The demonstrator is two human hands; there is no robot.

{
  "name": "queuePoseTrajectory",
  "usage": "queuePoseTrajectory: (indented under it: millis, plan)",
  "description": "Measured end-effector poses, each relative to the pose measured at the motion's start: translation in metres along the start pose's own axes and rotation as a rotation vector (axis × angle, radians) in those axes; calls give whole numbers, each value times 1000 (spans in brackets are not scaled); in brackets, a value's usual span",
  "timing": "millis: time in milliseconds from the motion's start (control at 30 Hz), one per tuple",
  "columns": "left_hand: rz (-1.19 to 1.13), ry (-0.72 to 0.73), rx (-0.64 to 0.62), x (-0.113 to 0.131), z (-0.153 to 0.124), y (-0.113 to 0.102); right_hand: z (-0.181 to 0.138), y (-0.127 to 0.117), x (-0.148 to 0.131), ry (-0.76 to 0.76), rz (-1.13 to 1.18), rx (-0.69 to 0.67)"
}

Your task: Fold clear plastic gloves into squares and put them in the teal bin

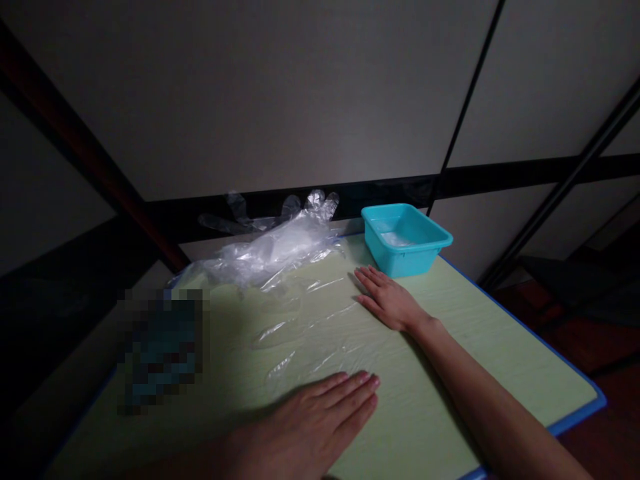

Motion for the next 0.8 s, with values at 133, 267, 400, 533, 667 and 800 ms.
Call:
queuePoseTrajectory:
  millis: [133, 267, 400, 533, 667, 800]
  plan:
    - [0, 5, 9, 0, -1, -2, -2, -3, 4, 26, -3, 23]
    - [-8, 7, 21, 0, -2, -3, -1, -9, 0, 121, -57, 88]
    - [-16, 7, 28, 0, -2, -2, 6, -10, -29, 116, -8, 108]
    - [-23, 0, 24, 0, -1, 0, 11, 3, -59, -29, 18, -13]
    - [-21, -3, 26, 1, -1, -1, 12, 16, -61, -31, -42, -90]
    - [-24, -9, 25, 2, -3, 3, 11, 18, -55, -12, -57, -102]
Point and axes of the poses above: each hand's wrist, its own z-axis towards the middle knuckle, its own y-axis out of the palm, x = y × z, the point moved 2 cm from there along z, towards the middle knuckle, and after that the axes turned 1 degree about -y, right-handed, at the moved point
